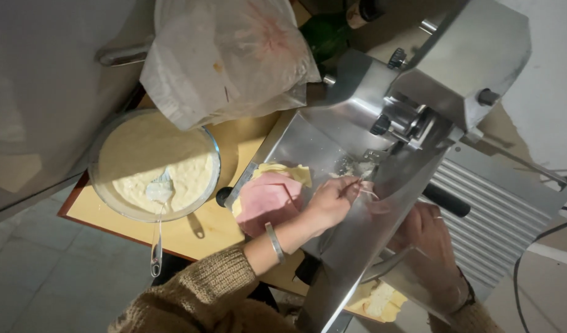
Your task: The person unwraps a package of sliced ham and uses a manual meat slicer to cut the ham into smaller pieces. The person repeatedly feeds the ham through the slicer and collects the cut pieces.
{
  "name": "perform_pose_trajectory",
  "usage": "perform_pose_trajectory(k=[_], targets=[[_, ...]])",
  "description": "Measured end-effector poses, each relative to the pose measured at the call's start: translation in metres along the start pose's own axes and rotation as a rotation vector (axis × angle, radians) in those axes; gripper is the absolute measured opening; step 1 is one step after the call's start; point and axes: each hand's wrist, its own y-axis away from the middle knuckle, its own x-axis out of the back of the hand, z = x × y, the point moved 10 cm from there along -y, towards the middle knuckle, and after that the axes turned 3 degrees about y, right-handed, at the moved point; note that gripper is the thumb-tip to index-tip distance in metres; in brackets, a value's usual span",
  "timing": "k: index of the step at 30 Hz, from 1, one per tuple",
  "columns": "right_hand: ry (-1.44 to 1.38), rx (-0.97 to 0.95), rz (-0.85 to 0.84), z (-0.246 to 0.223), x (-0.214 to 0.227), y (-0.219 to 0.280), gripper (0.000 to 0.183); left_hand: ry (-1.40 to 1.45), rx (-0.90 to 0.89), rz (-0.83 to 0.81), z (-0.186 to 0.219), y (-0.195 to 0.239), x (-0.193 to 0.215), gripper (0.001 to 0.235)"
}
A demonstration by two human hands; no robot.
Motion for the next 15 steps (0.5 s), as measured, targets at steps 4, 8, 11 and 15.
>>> perform_pose_trajectory(k=[4, 8, 11, 15], targets=[[0.012, -0.043, -0.019, 0.002, 0.007, -0.011, 0.069, 0.018, 0.068, 0.013, 0.018, -0.002, 0.006, 0.033], [-0.001, -0.025, 0.018, -0.006, 0.020, -0.022, 0.074, 0.051, 0.119, -0.005, 0.017, -0.006, -0.002, 0.033], [0.148, -0.113, -0.087, 0.016, 0.001, -0.021, 0.074, 0.225, 0.090, -0.003, -0.004, -0.020, -0.016, 0.031], [0.122, 0.029, 0.075, 0.022, 0.008, -0.024, 0.062, 0.363, 0.063, 0.034, -0.001, -0.026, -0.015, 0.028]])
